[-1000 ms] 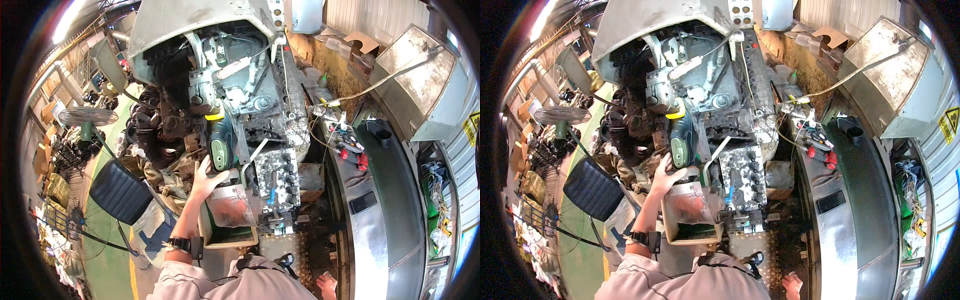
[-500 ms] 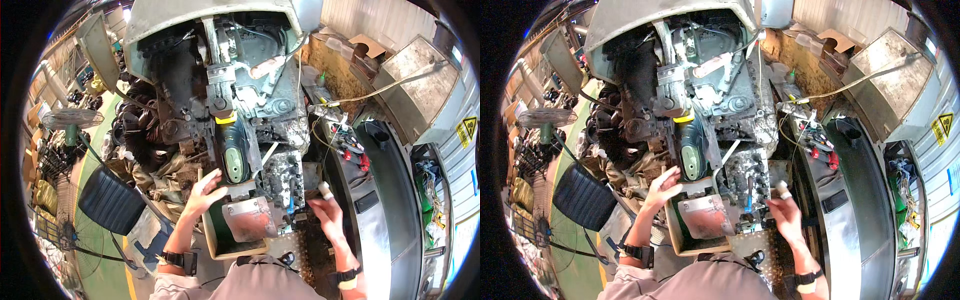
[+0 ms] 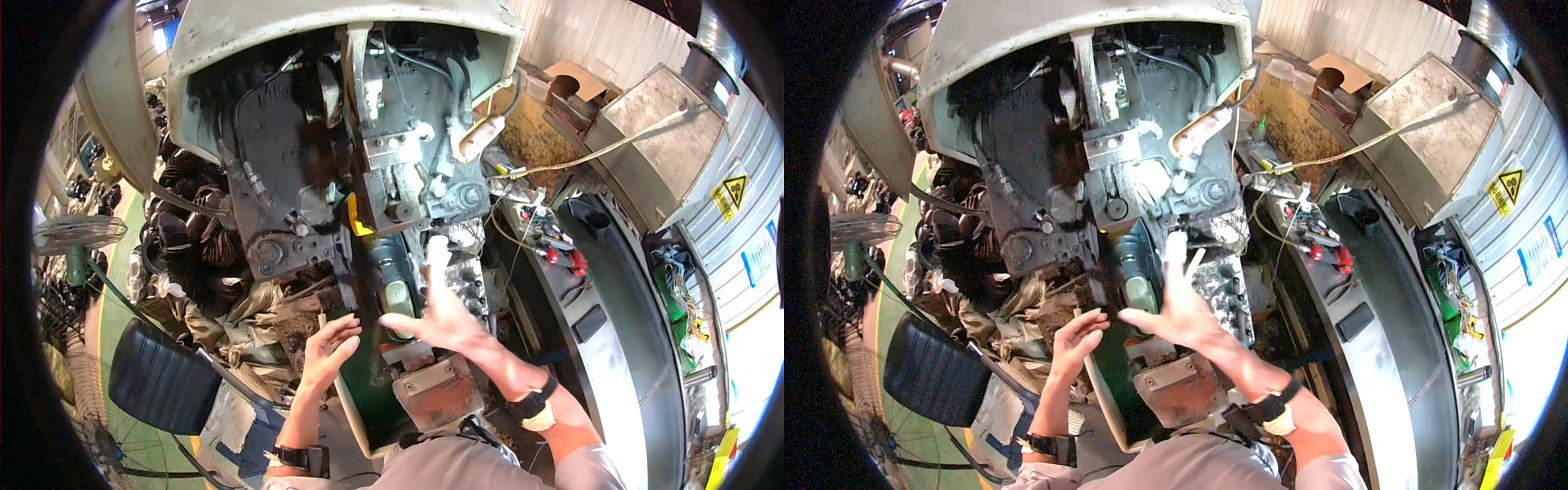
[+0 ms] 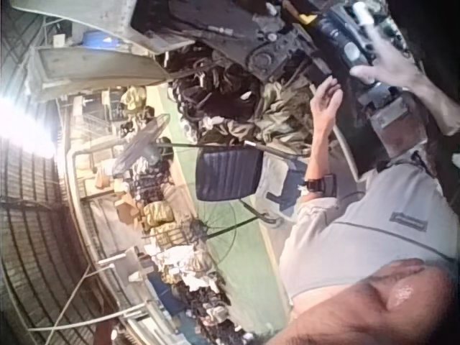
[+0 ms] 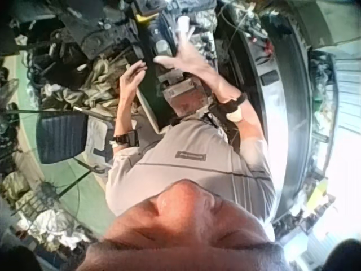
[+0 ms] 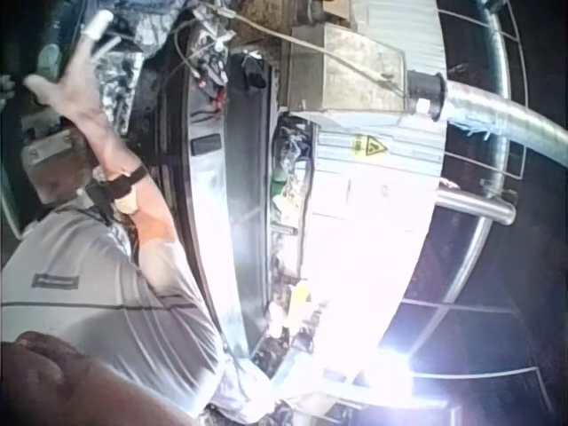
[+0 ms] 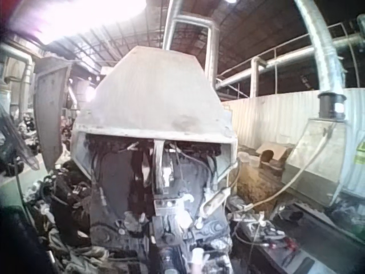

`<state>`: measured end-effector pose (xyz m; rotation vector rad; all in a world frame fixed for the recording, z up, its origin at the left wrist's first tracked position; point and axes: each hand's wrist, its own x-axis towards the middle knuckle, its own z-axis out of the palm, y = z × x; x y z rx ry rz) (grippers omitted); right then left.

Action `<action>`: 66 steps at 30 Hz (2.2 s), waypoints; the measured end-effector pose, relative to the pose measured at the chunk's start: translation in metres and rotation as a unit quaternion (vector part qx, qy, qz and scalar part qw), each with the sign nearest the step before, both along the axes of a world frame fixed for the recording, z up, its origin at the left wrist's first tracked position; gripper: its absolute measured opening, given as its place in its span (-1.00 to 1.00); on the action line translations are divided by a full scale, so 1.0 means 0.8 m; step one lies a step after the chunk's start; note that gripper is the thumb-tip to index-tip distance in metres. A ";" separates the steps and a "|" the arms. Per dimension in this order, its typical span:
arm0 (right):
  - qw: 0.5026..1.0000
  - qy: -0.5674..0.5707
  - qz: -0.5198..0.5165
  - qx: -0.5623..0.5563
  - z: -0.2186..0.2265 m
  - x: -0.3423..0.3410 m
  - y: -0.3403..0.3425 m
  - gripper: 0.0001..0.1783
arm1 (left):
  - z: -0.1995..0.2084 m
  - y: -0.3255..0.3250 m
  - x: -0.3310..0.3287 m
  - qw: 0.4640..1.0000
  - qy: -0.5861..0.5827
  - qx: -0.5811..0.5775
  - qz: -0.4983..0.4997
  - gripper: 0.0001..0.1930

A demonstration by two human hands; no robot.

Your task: Operate a toe lasting machine to shape and secure the front of shoes onto lasts.

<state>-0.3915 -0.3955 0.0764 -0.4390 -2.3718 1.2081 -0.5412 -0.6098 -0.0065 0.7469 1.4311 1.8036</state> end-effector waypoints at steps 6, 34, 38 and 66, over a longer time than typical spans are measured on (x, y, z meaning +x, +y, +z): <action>0.997 -0.015 -0.077 0.011 -0.013 -0.053 -0.039 0.44 | 0.006 -0.003 0.022 0.998 0.055 -0.001 0.018 -0.51; 0.849 0.218 -0.481 0.021 -0.063 0.650 -0.077 -0.07 | 0.082 0.354 0.600 0.957 -0.175 -0.112 -0.202 -0.69; 0.503 0.422 -0.613 -0.439 -0.126 0.785 -0.069 -0.36 | 0.005 0.396 0.690 0.818 -0.028 -0.219 -0.531 -0.59; 0.890 -0.162 -0.424 -0.026 -0.285 0.820 0.061 -0.43 | -0.125 0.756 0.630 0.795 0.357 -0.125 -0.474 -0.45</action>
